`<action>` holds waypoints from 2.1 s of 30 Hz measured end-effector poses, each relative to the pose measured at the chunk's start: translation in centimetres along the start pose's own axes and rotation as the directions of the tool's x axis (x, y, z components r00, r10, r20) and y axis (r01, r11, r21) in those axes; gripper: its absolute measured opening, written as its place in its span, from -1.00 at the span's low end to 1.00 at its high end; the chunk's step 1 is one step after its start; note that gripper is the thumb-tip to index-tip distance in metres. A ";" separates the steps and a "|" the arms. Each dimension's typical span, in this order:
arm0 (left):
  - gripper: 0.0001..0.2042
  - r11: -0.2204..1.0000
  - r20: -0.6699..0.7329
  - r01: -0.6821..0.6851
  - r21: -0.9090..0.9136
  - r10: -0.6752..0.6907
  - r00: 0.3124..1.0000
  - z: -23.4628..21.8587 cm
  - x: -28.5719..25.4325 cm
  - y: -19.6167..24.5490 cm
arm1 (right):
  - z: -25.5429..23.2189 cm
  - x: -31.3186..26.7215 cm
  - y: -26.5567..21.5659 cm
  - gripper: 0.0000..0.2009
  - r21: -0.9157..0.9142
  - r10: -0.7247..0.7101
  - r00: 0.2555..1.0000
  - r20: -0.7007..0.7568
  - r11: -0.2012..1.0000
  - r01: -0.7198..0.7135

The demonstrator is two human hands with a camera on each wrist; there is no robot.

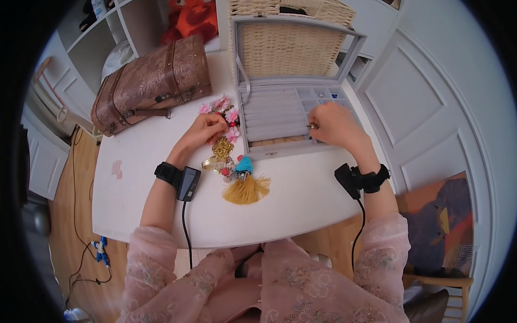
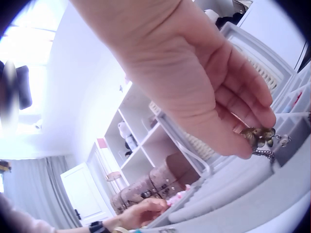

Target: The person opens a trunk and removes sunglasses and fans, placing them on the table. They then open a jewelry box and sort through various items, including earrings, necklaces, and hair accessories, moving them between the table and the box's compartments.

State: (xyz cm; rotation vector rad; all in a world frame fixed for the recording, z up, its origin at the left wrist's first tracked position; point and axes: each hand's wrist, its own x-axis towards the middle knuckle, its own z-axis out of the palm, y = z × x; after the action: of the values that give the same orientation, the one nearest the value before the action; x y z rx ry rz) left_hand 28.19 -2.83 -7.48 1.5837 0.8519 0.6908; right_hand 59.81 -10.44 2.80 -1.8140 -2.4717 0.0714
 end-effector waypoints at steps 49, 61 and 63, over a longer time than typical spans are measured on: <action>-0.85 1.000 -0.020 0.018 -0.010 -0.018 1.000 0.1 0.0 0.0 | 3.5 -0.9 7.5 -0.93 -0.281 0.151 0.988 -0.030 0.947 -0.154; -0.85 1.000 -0.010 -0.010 -0.011 0.010 1.000 0.2 0.0 0.0 | -3.3 -1.4 0.5 -0.90 0.206 -0.023 0.999 0.036 0.978 0.015; -0.85 1.000 -0.009 -0.006 -0.011 0.006 1.000 0.2 0.0 0.0 | -3.4 -1.4 -0.7 -0.89 0.369 -0.038 0.992 0.123 0.929 -0.010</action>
State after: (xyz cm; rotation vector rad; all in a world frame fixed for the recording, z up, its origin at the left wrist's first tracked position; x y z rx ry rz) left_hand 28.33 -2.89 -7.54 1.5745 0.8490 0.7062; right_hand 59.89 -12.03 6.23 -1.6742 -2.3452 0.6273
